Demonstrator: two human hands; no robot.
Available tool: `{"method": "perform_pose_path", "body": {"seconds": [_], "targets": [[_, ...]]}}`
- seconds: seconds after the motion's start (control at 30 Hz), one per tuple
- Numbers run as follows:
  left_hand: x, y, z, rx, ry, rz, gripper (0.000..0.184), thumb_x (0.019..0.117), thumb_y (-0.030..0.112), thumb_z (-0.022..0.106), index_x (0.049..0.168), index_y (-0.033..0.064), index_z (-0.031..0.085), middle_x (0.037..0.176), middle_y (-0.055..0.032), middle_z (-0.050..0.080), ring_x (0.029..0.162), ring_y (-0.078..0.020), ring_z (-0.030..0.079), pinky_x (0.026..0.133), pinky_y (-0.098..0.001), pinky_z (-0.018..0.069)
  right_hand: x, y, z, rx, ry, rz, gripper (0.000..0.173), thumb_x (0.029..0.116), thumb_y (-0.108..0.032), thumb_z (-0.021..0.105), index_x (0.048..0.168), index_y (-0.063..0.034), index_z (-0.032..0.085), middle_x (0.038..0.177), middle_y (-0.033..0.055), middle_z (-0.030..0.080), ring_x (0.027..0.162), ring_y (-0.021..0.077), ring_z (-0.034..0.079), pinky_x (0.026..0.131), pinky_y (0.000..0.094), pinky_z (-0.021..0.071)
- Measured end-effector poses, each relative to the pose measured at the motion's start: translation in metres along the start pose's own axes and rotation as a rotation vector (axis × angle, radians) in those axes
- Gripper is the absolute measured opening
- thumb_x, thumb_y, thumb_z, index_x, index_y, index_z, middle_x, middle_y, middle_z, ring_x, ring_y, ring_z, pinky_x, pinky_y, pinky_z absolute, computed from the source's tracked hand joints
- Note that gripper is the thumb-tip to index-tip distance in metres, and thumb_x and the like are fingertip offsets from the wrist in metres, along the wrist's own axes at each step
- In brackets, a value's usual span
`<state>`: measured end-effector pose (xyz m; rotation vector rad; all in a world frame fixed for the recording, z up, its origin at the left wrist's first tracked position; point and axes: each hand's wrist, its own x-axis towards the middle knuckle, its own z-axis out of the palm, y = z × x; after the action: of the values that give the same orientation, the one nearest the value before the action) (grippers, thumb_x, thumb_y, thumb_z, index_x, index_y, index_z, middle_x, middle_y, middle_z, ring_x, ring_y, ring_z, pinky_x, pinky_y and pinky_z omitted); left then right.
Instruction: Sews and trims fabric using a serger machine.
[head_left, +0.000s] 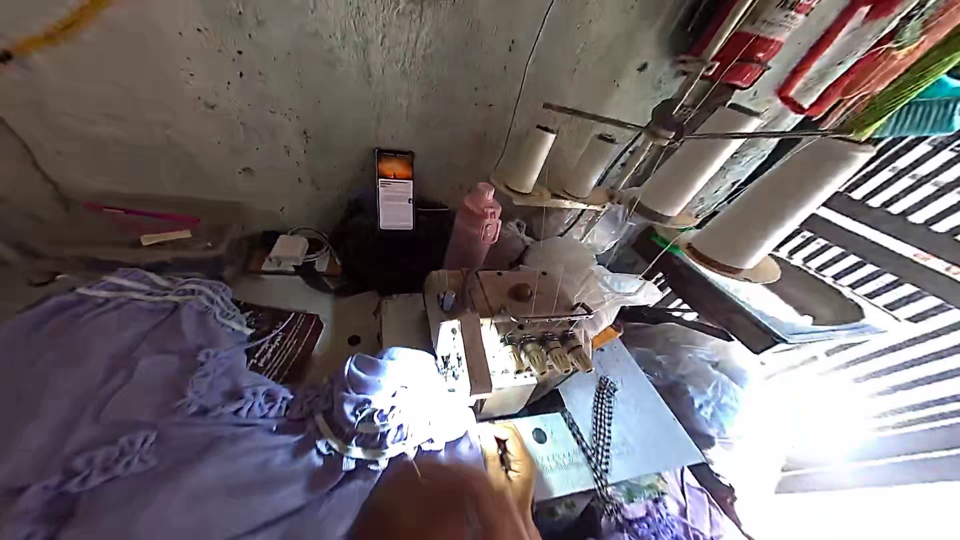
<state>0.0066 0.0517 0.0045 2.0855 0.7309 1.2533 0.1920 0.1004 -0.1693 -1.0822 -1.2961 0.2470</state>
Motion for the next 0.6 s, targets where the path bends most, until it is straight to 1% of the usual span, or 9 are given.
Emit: {"method": "perform_pose_path", "body": {"seconds": [0.03,0.1,0.17,0.23,0.33,0.37,0.43,0.5,0.6], "targets": [[0.018,-0.027,-0.006,0.313,0.063,-0.085,0.029,0.1016,0.028,0.054,0.107,0.0079,0.075,0.107,-0.0099,0.074,0.104,-0.0245,0.069,0.093,-0.0481,0.0529,0.0,-0.007,-0.007,-0.023,0.005,-0.015,0.019,0.0998,-0.017,0.057,0.096,-0.0067,0.072,0.092,-0.002,0.07,0.09,-0.0006,0.065,0.084,0.0163,0.0549],[0.053,-0.085,-0.018,0.625,0.037,-0.258,0.032,0.0999,0.021,0.056,0.124,0.006,0.071,0.131,-0.0182,0.067,0.125,-0.0402,0.06,0.102,-0.0673,0.0416,0.004,-0.022,-0.017,-0.052,0.013,-0.062,0.018,0.1006,-0.018,0.056,0.097,-0.0079,0.071,0.093,-0.003,0.069,0.091,-0.0012,0.064,0.084,0.0157,0.0536],[0.079,-0.128,-0.024,0.612,-0.091,-0.416,0.033,0.1036,0.02,0.056,0.132,0.0091,0.068,0.151,-0.0186,0.052,0.148,-0.0462,0.035,0.112,-0.0798,0.0155,0.013,-0.04,-0.017,-0.055,-0.002,-0.102,0.017,0.1015,-0.02,0.058,0.098,-0.0095,0.071,0.094,-0.0042,0.064,0.089,-0.0034,0.061,0.081,0.0113,0.0511],[0.102,-0.148,-0.024,0.477,-0.242,-0.538,0.035,0.1018,0.028,0.063,0.132,0.011,0.069,0.162,-0.0108,0.041,0.157,-0.0423,0.013,0.113,-0.08,-0.0039,0.024,-0.056,-0.014,-0.088,-0.047,-0.143,0.019,0.1021,-0.023,0.06,0.103,-0.0093,0.073,0.096,-0.0031,0.062,0.086,-0.0049,0.057,0.077,0.0084,0.0482],[0.113,-0.153,-0.022,0.454,-0.328,-0.573,0.036,0.093,0.033,0.074,0.124,0.0142,0.074,0.165,-0.0053,0.036,0.158,-0.0396,0.006,0.111,-0.0809,-0.0072,0.031,-0.069,-0.004,-0.204,-0.117,-0.183,0.021,0.0962,-0.018,0.065,0.104,-0.0019,0.075,0.101,0.0085,0.06,0.086,-0.0005,0.057,0.074,0.0086,0.0478],[0.112,-0.153,-0.021,0.464,-0.339,-0.554,0.031,0.0934,0.033,0.073,0.119,0.0153,0.076,0.165,-0.005,0.037,0.158,-0.0397,0.005,0.11,-0.0814,-0.0066,0.033,-0.07,-0.001,-0.26,-0.149,-0.176,0.021,0.0949,-0.018,0.066,0.104,-0.0013,0.076,0.103,0.0115,0.06,0.09,0.0018,0.059,0.076,0.0095,0.0494],[0.105,-0.151,-0.021,0.494,-0.332,-0.468,0.024,0.0961,0.031,0.069,0.11,0.0136,0.078,0.158,-0.0092,0.047,0.156,-0.0419,0.015,0.11,-0.0816,-0.0029,0.032,-0.068,0.005,-0.361,-0.205,-0.148,0.022,0.0943,-0.019,0.067,0.103,-0.0018,0.078,0.105,0.0144,0.06,0.092,0.0053,0.061,0.078,0.0118,0.0511],[0.096,-0.149,-0.016,0.561,-0.277,-0.36,0.021,0.099,0.025,0.065,0.107,0.0087,0.076,0.142,-0.0136,0.062,0.15,-0.0413,0.034,0.113,-0.0802,0.0017,0.03,-0.061,0.008,-0.384,-0.219,-0.142,0.023,0.0937,-0.018,0.066,0.102,-0.0004,0.078,0.104,0.0145,0.06,0.091,0.005,0.06,0.078,0.0113,0.0501],[0.08,-0.157,-0.003,0.674,-0.026,-0.203,0.015,0.095,0.014,0.068,0.104,0.0031,0.074,0.125,-0.0155,0.069,0.132,-0.0405,0.056,0.11,-0.0813,0.0151,0.028,-0.054,0.008,-0.313,-0.22,-0.16,0.023,0.0963,-0.015,0.065,0.102,0.0038,0.076,0.101,0.0122,0.057,0.086,0.0,0.056,0.075,0.0072,0.0464]]}}
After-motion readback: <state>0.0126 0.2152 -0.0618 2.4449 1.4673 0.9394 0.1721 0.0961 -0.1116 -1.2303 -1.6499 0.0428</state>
